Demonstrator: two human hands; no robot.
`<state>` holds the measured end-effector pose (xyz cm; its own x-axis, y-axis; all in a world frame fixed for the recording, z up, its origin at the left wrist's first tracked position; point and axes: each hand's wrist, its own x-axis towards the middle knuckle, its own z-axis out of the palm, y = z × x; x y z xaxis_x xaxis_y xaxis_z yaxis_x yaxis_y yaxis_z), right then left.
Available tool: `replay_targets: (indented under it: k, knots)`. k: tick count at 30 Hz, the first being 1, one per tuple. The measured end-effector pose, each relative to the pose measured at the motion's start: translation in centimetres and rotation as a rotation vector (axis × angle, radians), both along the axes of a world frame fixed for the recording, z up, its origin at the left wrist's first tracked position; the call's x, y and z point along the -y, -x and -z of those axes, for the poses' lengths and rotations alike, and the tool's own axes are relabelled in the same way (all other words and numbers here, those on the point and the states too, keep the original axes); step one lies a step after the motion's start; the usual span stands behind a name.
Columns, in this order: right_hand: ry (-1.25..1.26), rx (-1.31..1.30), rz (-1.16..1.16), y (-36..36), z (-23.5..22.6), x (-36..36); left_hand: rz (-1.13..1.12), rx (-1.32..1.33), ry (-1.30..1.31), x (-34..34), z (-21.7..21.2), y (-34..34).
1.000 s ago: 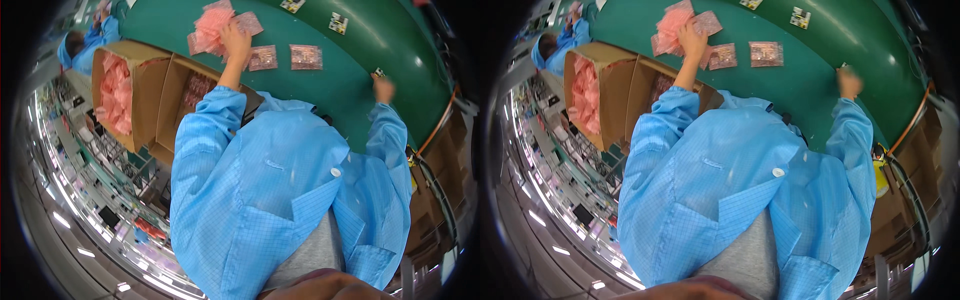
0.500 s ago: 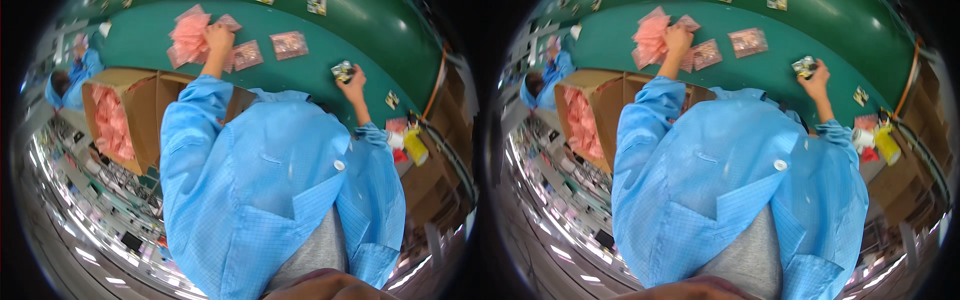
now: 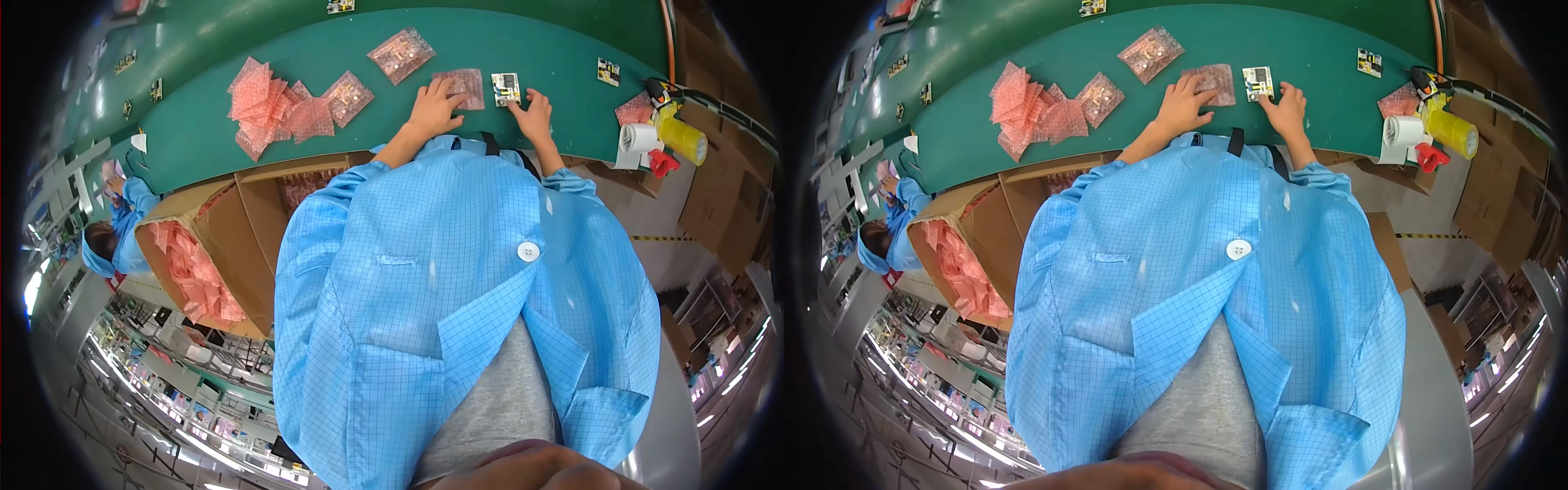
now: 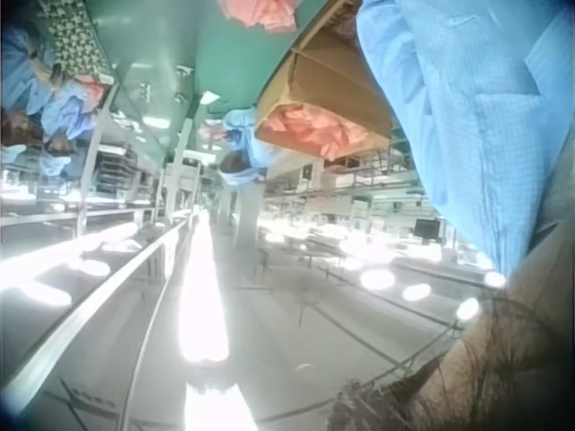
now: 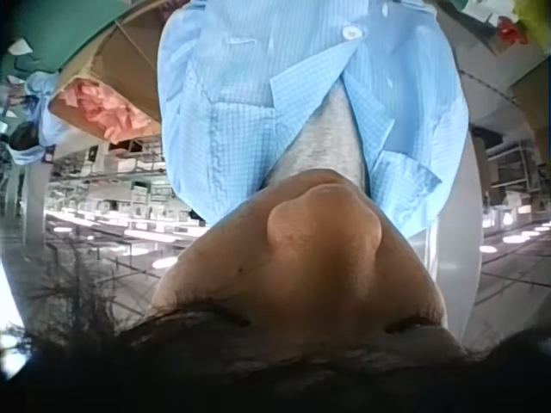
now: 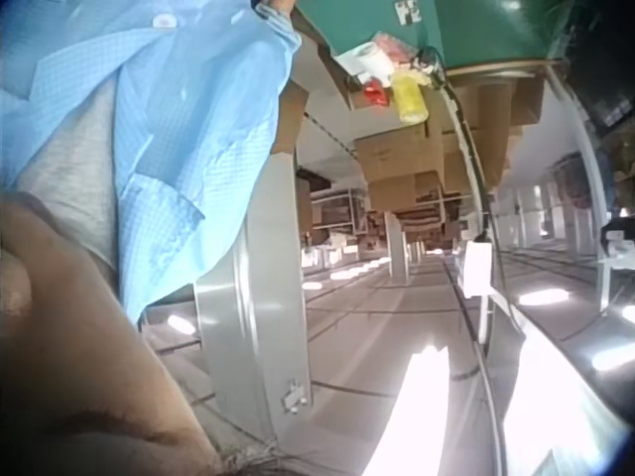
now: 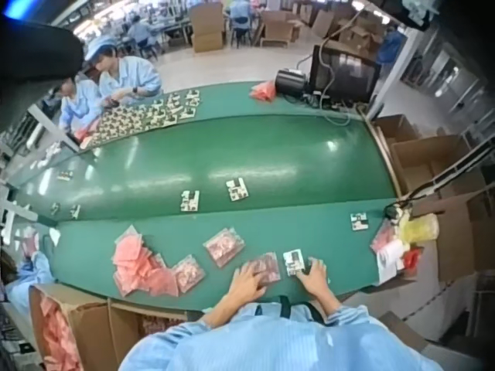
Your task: Packaging electronic components into anti-static bags at a workbench.
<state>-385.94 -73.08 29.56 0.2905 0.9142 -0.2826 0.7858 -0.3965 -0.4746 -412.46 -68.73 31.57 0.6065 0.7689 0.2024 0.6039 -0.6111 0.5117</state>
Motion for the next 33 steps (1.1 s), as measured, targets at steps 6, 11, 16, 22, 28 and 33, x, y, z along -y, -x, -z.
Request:
replay_targets:
  k: [6, 11, 16, 22, 28, 33]
  knots:
    - [0.04, 0.022, 0.131, 2.6, -0.2, -0.5, -0.084, -0.29, 0.234, 1.2, 0.6, 0.2]
    - [0.054, -0.093, 0.08, 1.6, 0.5, 0.8, -0.094, -0.222, 0.058, 0.7, 2.4, -0.1]
    - [-0.014, -0.306, 0.05, -0.3, 2.6, 2.8, -0.056, -0.156, 0.084, 0.7, 1.4, -1.7]
    - [0.055, -0.787, 0.331, 1.0, 0.4, 4.3, -0.088, -0.168, 0.103, 1.2, 1.2, -1.8]
    - [0.049, -1.178, 0.494, 1.4, 0.5, 5.5, 0.105, -0.014, 0.135, 1.9, 3.0, -2.5]
    - [0.079, -1.172, 0.455, 1.4, -0.1, 6.1, 0.024, 0.026, 0.179, 2.0, 3.1, -2.8]
